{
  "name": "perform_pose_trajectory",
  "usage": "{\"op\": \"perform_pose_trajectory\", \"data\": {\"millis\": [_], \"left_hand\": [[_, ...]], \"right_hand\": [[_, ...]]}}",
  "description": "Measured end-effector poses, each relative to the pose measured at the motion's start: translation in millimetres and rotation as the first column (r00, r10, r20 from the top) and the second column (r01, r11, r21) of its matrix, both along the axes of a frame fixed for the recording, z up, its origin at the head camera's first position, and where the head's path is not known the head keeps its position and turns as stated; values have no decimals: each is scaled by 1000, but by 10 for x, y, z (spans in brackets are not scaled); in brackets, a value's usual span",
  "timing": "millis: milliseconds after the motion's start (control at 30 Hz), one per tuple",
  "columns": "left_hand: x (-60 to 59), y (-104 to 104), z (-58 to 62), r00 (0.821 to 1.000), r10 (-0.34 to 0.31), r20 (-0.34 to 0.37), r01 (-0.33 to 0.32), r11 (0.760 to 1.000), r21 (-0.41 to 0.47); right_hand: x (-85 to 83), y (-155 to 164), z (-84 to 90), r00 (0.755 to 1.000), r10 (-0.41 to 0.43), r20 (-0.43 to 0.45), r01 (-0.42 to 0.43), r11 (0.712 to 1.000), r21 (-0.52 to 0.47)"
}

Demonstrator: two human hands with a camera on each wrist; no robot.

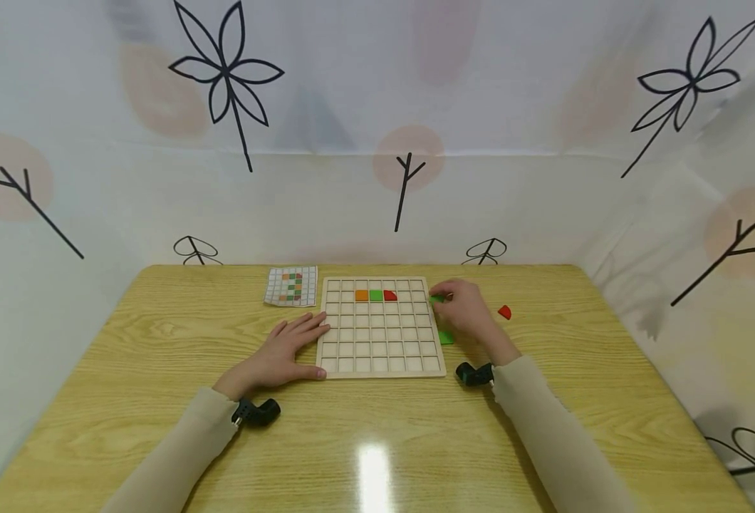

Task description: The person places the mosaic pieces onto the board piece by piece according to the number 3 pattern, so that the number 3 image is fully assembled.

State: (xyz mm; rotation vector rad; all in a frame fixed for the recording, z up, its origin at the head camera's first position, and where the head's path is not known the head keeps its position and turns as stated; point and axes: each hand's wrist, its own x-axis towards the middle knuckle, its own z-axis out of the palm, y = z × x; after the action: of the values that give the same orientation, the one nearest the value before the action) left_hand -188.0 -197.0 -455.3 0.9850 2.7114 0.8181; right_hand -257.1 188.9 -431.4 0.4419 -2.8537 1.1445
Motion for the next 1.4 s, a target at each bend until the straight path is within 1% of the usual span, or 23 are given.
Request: {"op": "perform_pose_trajectory", "data": {"millis": [300, 433, 533, 700, 833, 1067, 1400], "left_hand": [[-7, -5, -14, 1000, 1, 0, -1, 1000, -4], [-6, -7, -17, 1000, 1, 1, -1, 1000, -6], [-4, -7, -15, 1000, 1, 5, -1, 1000, -3], [-12, -4, -24, 1000, 2, 2, -2, 1000, 4], [-17, -8, -33, 1000, 3, -2, -3, 1000, 2], [-22, -11, -26, 1000, 1, -4, -1, 1000, 7], [-18, -6, -34, 1000, -1, -6, 1, 1000, 2]], "right_hand": [[38, -260, -21, 995, 96, -3, -95, 994, 47], [53, -356, -29, 989, 148, -9, -147, 987, 60], [51, -419, -44, 982, 185, -28, -182, 980, 74], [51, -516, -60, 978, 207, -32, -204, 976, 76], [49, -555, -75, 979, 203, 2, -203, 978, 56], [18, -505, -139, 978, 166, 127, -158, 985, -68], [19, -457, -148, 961, 191, 198, -169, 978, -126]]}}
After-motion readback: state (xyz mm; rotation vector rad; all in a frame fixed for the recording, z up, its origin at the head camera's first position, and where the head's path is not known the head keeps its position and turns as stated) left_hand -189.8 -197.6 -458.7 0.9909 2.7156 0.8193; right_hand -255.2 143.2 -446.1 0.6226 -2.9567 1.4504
